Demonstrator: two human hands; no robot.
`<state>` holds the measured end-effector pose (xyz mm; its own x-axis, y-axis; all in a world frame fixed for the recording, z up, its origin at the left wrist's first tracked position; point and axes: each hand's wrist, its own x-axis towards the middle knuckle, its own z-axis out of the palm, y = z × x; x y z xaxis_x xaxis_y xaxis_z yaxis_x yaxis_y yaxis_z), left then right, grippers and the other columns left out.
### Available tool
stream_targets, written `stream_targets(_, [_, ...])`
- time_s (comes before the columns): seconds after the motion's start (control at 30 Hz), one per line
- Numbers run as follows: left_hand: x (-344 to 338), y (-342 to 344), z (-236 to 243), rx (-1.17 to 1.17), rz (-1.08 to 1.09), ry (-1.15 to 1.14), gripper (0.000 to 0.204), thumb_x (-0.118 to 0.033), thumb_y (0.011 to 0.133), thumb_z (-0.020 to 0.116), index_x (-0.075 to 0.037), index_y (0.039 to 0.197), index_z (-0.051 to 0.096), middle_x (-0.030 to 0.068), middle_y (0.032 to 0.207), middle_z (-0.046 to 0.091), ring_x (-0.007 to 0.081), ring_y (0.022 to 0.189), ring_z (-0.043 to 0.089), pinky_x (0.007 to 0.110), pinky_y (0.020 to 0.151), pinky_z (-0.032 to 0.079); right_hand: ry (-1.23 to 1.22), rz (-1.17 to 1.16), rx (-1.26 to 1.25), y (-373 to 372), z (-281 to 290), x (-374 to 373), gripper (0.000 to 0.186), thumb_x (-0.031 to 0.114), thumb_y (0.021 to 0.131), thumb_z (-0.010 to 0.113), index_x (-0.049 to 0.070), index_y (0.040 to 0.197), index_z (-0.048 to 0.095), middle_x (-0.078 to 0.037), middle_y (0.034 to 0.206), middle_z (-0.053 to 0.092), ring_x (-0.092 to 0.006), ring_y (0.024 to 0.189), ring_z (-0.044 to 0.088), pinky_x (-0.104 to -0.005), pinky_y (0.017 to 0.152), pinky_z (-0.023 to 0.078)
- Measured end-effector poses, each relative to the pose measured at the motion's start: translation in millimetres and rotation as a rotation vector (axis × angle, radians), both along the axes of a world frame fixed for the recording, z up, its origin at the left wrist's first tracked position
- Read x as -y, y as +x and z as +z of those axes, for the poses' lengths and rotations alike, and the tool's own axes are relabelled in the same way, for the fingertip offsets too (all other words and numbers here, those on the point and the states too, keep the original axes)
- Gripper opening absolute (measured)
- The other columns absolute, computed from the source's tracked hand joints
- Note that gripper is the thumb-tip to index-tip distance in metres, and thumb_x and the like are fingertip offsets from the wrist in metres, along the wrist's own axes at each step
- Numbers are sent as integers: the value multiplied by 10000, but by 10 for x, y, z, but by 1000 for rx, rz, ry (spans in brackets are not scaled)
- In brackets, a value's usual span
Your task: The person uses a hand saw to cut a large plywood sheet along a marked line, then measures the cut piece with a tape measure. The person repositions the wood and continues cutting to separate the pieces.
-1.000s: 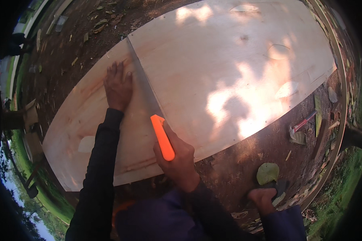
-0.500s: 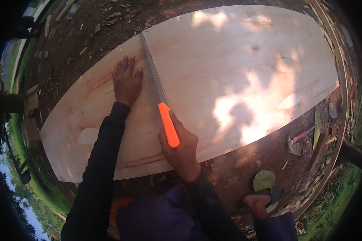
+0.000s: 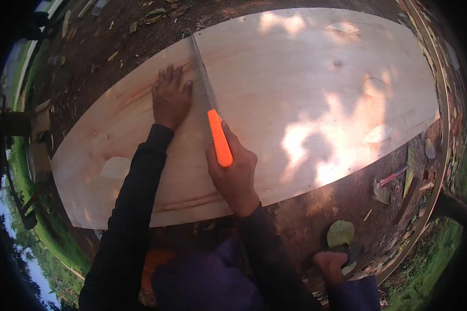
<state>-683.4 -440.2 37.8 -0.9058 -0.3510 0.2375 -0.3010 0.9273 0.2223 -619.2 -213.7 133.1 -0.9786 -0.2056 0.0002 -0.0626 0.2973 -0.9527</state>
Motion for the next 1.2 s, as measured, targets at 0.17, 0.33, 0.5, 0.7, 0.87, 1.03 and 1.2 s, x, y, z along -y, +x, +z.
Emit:
stream_targets(0.17, [33,90,-36,28,2,39,593,-443,1013,558,-135,1519,529,156,1611,444,363,1532,334,569,1265,178,-12,15,17,-163,5,131,416,60,903,677,-53,1302,653,-163,734,665,-272,582,649,-350,587,527])
stream_targets(0.33, [29,78,-7,-11,9,-26,565,-412,1020,576,-114,1499,541,164,1604,450,378,1520,349,579,1239,228,76,41,-44,687,116,-571,492,-6,878,686,-79,1360,615,-182,913,755,-252,744,754,-321,701,591])
stream_targets(0.5, [-13,-4,-12,-32,-15,15,563,-414,1017,580,-121,1496,544,160,1604,451,371,1523,348,585,1237,232,42,47,-50,-325,-41,235,425,68,908,669,-62,1312,641,-180,748,666,-294,590,648,-353,590,526])
stream_targets(0.7, [93,84,-17,-49,7,15,556,-387,1007,594,-116,1490,547,167,1587,472,379,1511,369,593,1226,249,50,25,-21,384,18,-262,419,37,905,686,-68,1309,651,-160,835,727,-231,680,704,-324,678,571])
stream_targets(0.87, [10,75,-28,-44,-9,-2,561,-383,1002,599,-107,1488,546,173,1581,477,385,1509,368,588,1227,252,129,64,-118,712,63,-577,467,27,898,700,-94,1342,618,-178,867,741,-250,749,753,-334,728,593])
stream_targets(1.03, [52,20,-21,-65,-34,6,553,-378,1002,599,-95,1476,556,182,1576,480,387,1504,376,583,1226,257,55,84,-68,-352,-8,234,415,66,919,671,-53,1315,635,-146,701,637,-228,547,631,-346,555,502])
stream_targets(1.2, [99,47,-7,-30,-25,-1,556,-374,1007,594,-80,1478,556,190,1577,477,387,1504,377,576,1227,260,99,35,-39,630,54,-499,501,3,869,693,-86,1354,608,-193,968,765,-259,771,766,-342,724,606])
